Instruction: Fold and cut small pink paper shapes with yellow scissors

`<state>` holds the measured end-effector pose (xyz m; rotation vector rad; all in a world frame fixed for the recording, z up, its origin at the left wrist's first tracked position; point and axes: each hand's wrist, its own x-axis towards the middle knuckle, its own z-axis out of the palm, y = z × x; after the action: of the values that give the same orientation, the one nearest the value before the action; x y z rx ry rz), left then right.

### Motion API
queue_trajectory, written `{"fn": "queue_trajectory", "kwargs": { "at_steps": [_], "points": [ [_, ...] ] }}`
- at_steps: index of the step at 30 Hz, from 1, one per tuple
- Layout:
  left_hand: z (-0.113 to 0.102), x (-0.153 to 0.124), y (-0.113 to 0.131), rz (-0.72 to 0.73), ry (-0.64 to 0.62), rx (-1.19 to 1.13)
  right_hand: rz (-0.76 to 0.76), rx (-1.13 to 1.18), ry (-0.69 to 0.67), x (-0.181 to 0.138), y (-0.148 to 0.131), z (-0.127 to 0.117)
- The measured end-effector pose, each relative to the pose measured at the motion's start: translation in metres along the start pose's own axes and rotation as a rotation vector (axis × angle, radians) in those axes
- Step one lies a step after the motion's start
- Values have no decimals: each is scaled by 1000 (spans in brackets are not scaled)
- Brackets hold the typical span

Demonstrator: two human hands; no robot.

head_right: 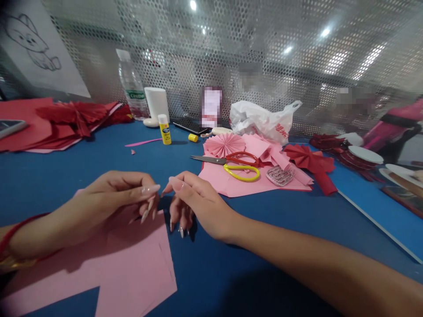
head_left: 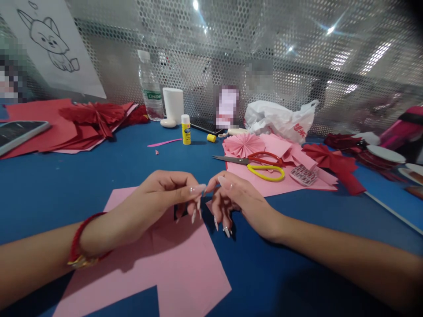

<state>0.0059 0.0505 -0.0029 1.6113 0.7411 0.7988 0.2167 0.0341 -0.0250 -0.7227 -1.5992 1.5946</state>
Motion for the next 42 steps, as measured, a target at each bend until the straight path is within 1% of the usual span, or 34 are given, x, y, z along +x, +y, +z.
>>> {"fn": "queue_trajectory", "kwargs": {
  "at_steps": [2, 5, 7, 9, 10, 13, 15, 17, 19, 20, 22, 24, 26, 29, 31, 33, 37, 40, 42],
  "points": [
    [-2, 3, 0, 55, 69, 77, -1, 2, -1, 0, 0, 0],
    [-3, 4, 3, 65, 125, 240, 6, 8, 10, 0, 0, 1],
    [-5, 4, 4, 110, 173, 395, 6, 6, 15, 0, 0, 1],
    [-11, 8, 4, 165, 259, 553, 2, -11, 22, 0, -1, 2],
    [-16, 11, 3, 181, 312, 620, 1, -21, 29, 0, -1, 2],
    [-40, 25, -6, 161, 430, 735, 4, -44, 47, 1, -2, 3],
    [-58, 35, -14, 118, 508, 821, 6, -47, 47, 1, -2, 4],
    [-74, 43, -23, 64, 602, 850, 1, -52, 50, 0, -2, 4],
    [-84, 46, -29, 36, 674, 852, -25, -76, 104, 0, -3, 5],
    [-86, 46, -31, 33, 698, 851, -55, -112, 170, 0, -3, 5],
    [-88, 45, -33, 42, 725, 856, -134, -228, 357, 0, -3, 5],
    [-86, 43, -32, 65, 721, 868, -191, -338, 515, 1, -3, 4],
    [-85, 43, -30, 93, 675, 889, -198, -374, 573, 3, -3, 3],
    [-86, 44, -31, 151, 545, 952, -178, -354, 576, 5, -3, 1],
    [-87, 44, -36, 185, 458, 1019, -159, -342, 570, 6, -2, 0],
    [-89, 44, -44, 204, 402, 1089, -139, -335, 561, 7, -2, 0],
    [-90, 42, -56, 206, 366, 1171, -108, -330, 548, 7, -2, 0],
    [-89, 43, -54, 230, 363, 1173, -106, -342, 559, 7, -2, 1],
    [-89, 44, -50, 263, 401, 1160, -109, -361, 580, 7, -1, 0]
  ]
}}
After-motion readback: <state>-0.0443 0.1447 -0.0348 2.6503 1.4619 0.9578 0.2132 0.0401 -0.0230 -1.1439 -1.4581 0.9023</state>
